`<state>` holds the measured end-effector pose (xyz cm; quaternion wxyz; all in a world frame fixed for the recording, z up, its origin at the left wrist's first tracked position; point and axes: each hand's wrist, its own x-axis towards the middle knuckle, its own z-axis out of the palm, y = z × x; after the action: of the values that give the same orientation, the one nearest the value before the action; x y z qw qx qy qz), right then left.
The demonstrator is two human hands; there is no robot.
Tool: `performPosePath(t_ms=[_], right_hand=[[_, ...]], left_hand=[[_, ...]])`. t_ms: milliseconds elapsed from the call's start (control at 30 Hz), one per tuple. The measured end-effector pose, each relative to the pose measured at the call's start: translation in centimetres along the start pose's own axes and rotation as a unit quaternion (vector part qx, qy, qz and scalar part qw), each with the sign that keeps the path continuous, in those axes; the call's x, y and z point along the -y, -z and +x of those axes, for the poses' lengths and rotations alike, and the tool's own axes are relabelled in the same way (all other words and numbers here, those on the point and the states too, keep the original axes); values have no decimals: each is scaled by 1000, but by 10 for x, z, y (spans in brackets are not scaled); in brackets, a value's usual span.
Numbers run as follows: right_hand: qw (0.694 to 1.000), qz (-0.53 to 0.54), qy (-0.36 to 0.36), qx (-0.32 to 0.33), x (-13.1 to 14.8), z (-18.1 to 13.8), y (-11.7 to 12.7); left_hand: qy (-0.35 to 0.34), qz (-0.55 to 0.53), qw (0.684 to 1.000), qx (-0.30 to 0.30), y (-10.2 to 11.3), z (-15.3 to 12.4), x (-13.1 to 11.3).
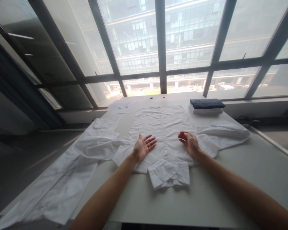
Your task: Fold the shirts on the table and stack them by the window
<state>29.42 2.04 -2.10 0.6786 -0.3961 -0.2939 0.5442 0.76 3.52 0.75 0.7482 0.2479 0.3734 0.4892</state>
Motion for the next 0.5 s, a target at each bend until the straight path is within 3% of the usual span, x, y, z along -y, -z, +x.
performPosePath(t_ms=[300, 500], right_hand=[[992, 17, 38, -117, 4, 23, 21], [969, 16, 125, -211, 9, 37, 35]], left_hand=[[-64, -9, 995, -77, 27, 3, -36], [-113, 10, 983, -143, 37, 10, -45]])
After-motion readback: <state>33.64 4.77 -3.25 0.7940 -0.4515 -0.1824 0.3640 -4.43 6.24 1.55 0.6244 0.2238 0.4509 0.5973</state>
